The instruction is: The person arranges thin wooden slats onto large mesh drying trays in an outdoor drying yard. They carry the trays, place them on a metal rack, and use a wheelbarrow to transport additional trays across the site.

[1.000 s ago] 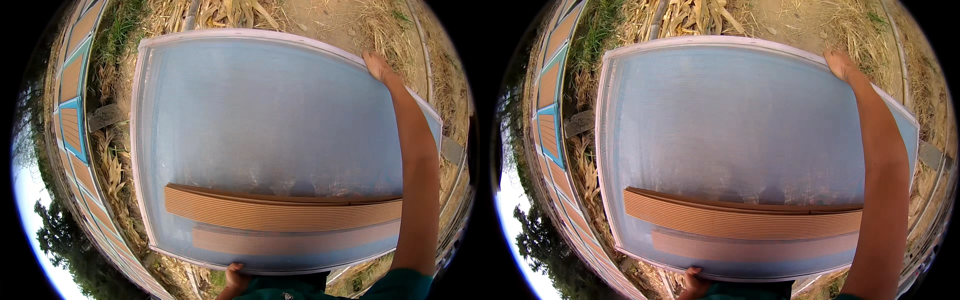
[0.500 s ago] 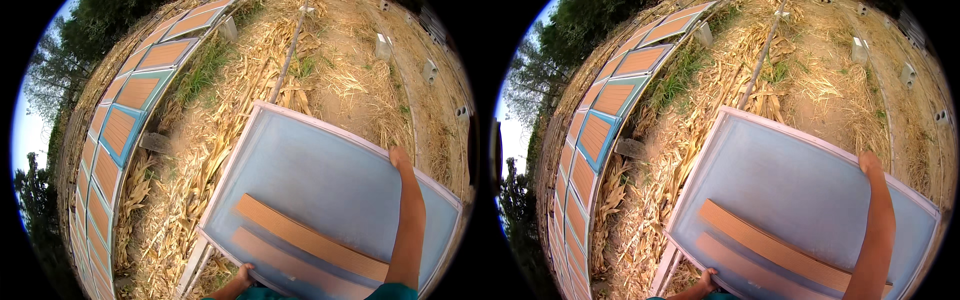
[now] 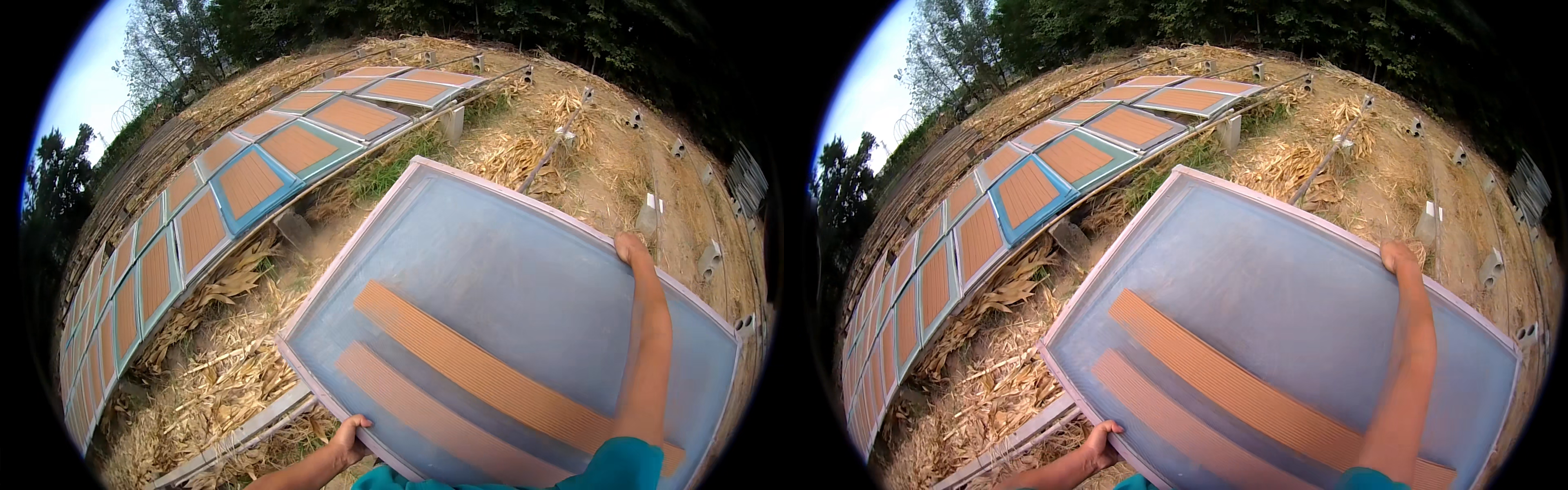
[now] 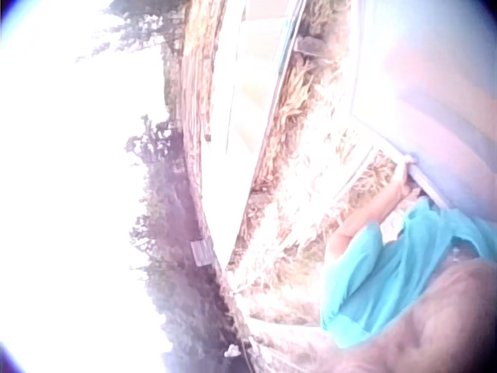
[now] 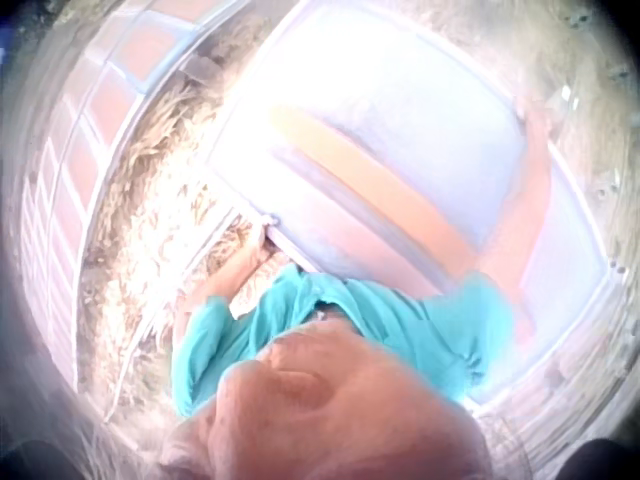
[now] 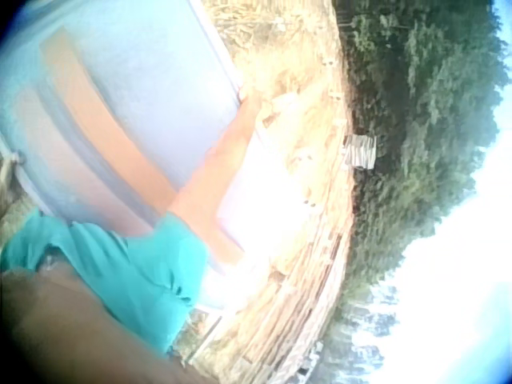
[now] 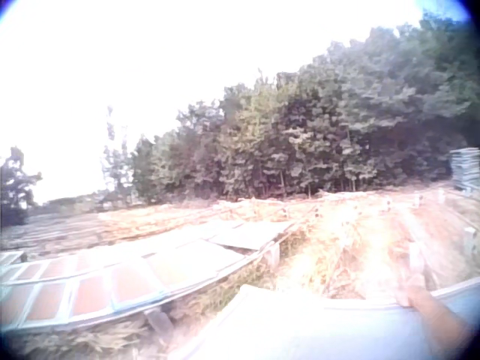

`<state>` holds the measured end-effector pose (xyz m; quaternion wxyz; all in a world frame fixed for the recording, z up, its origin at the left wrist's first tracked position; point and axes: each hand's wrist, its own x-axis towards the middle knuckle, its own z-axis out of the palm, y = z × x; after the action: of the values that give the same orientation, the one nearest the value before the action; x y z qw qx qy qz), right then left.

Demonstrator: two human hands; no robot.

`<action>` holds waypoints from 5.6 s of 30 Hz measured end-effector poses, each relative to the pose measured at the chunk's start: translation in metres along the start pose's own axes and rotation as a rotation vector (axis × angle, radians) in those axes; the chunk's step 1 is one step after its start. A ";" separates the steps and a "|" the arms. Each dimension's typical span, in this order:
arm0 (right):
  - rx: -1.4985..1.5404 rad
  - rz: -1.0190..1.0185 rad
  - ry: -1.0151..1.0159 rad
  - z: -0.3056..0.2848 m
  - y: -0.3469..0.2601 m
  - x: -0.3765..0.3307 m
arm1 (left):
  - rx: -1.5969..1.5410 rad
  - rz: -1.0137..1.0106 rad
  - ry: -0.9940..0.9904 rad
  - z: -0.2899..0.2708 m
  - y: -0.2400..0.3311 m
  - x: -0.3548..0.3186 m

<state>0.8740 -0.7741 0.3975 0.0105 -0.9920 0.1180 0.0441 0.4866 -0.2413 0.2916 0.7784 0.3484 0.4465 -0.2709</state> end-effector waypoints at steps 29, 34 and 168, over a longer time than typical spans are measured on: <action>0.218 -1.504 0.064 0.046 -0.805 -0.604 | -1.633 0.964 0.486 -0.288 -0.451 -0.232; 0.095 -1.811 0.134 0.065 -0.845 -0.871 | -1.925 1.049 0.626 -0.346 -0.506 -0.255; -0.150 -2.242 0.146 0.433 -2.238 -4.757 | -2.261 1.303 0.992 -3.684 -1.499 -1.926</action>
<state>-3.2436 2.5234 0.4181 -0.0222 -0.5363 -0.8427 -0.0413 -3.3525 1.9461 0.2221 0.3815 -0.2602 0.4062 0.7885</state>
